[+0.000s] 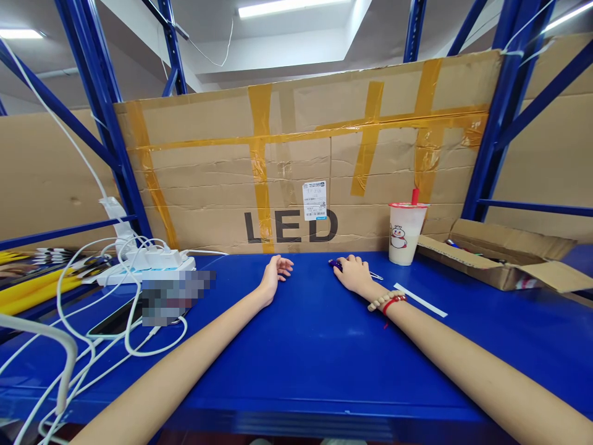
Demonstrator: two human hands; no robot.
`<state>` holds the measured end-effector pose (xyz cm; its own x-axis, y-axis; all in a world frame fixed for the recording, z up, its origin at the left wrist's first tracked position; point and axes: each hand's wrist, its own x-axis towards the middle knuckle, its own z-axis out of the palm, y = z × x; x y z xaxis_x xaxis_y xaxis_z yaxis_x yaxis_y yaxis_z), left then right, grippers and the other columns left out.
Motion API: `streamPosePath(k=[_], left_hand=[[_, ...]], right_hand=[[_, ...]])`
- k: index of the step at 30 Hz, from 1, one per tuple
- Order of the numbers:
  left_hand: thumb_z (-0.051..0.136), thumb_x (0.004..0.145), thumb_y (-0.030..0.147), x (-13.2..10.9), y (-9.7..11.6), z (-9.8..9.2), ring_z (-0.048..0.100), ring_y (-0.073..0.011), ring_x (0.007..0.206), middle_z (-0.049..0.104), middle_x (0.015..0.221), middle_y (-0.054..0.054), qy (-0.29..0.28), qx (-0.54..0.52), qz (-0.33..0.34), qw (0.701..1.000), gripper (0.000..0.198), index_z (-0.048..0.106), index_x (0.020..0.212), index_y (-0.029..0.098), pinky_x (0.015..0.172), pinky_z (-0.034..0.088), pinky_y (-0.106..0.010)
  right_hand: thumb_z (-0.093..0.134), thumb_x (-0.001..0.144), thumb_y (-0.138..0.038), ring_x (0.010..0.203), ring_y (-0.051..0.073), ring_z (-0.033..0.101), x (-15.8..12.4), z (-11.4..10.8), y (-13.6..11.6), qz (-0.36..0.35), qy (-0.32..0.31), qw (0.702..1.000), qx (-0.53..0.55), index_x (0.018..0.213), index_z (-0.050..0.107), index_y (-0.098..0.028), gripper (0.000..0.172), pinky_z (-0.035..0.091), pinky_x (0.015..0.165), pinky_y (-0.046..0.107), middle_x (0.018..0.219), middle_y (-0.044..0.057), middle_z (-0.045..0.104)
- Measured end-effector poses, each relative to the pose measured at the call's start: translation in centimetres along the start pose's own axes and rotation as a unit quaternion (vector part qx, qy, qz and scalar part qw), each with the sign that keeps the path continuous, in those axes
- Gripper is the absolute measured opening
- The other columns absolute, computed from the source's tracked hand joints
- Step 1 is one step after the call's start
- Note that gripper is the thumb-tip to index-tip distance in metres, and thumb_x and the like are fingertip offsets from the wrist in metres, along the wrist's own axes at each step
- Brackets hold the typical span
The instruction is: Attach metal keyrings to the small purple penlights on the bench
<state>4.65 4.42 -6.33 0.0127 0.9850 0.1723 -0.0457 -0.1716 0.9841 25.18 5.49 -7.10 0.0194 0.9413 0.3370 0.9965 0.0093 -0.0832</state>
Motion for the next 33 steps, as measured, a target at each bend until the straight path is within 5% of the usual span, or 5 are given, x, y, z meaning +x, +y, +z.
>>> streamPosePath(k=[5, 10, 14, 22, 33], left_hand=[[0.034, 0.075, 0.034, 0.1, -0.3, 0.1, 0.051, -0.0117, 0.059, 0.056, 0.067, -0.003, 0.005, 0.039, 0.028, 0.999, 0.030, 0.056, 0.068, 0.015, 0.052, 0.035, -0.021], [0.042, 0.074, 0.029, -0.2, -0.4, 0.0, 0.054, -0.0153, 0.077, 0.059, 0.081, -0.002, 0.016, 0.136, 0.091, 0.986, 0.018, 0.057, 0.076, 0.019, 0.069, 0.040, -0.024], [0.044, 0.077, 0.027, -0.5, -0.4, 0.2, 0.052, -0.0182, 0.097, 0.060, 0.101, -0.003, -0.021, 0.216, 0.140, 0.966, 0.020, 0.058, 0.090, 0.022, 0.089, 0.037, -0.030], [0.040, 0.084, 0.032, -0.9, -1.3, 0.9, 0.035, -0.0236, 0.124, 0.049, 0.129, -0.004, -0.117, 0.430, 0.197, 0.873, 0.034, 0.053, 0.115, 0.028, 0.102, 0.020, -0.045], [0.040, 0.084, 0.041, -1.3, -1.2, 0.8, 0.036, -0.0258, 0.124, 0.051, 0.127, -0.003, -0.134, 0.452, 0.217, 0.855, 0.032, 0.059, 0.107, 0.031, 0.101, 0.017, -0.045]], right_hand=[[0.039, 0.086, -0.031, 0.108, 0.024, 0.045, 0.1, 0.5, -0.1, -0.128, -0.023, 0.986, 0.102, 0.123, 0.046, -0.018, 0.039, 0.036, 0.088, 0.039, 0.117, 0.012, 0.050], [0.044, 0.083, -0.023, 0.116, 0.015, 0.041, -0.9, 0.9, -2.0, -0.301, -0.001, 0.915, 0.268, 0.128, 0.037, -0.018, 0.046, 0.032, 0.099, 0.031, 0.123, 0.010, 0.040], [0.042, 0.083, -0.022, 0.112, 0.013, 0.043, -2.1, 0.3, -3.6, -0.364, 0.000, 0.882, 0.299, 0.125, 0.037, -0.019, 0.043, 0.035, 0.096, 0.028, 0.123, 0.008, 0.040], [0.041, 0.085, -0.029, 0.095, 0.017, 0.049, -2.7, -1.6, -4.0, -0.245, 0.071, 0.957, 0.138, 0.094, 0.058, -0.019, 0.022, 0.035, 0.082, 0.030, 0.097, 0.004, 0.057], [0.044, 0.081, -0.029, 0.090, 0.017, 0.052, -2.2, -1.1, -3.6, -0.106, 0.036, 0.985, 0.131, 0.095, 0.059, -0.020, 0.023, 0.036, 0.071, 0.027, 0.094, 0.005, 0.060]])
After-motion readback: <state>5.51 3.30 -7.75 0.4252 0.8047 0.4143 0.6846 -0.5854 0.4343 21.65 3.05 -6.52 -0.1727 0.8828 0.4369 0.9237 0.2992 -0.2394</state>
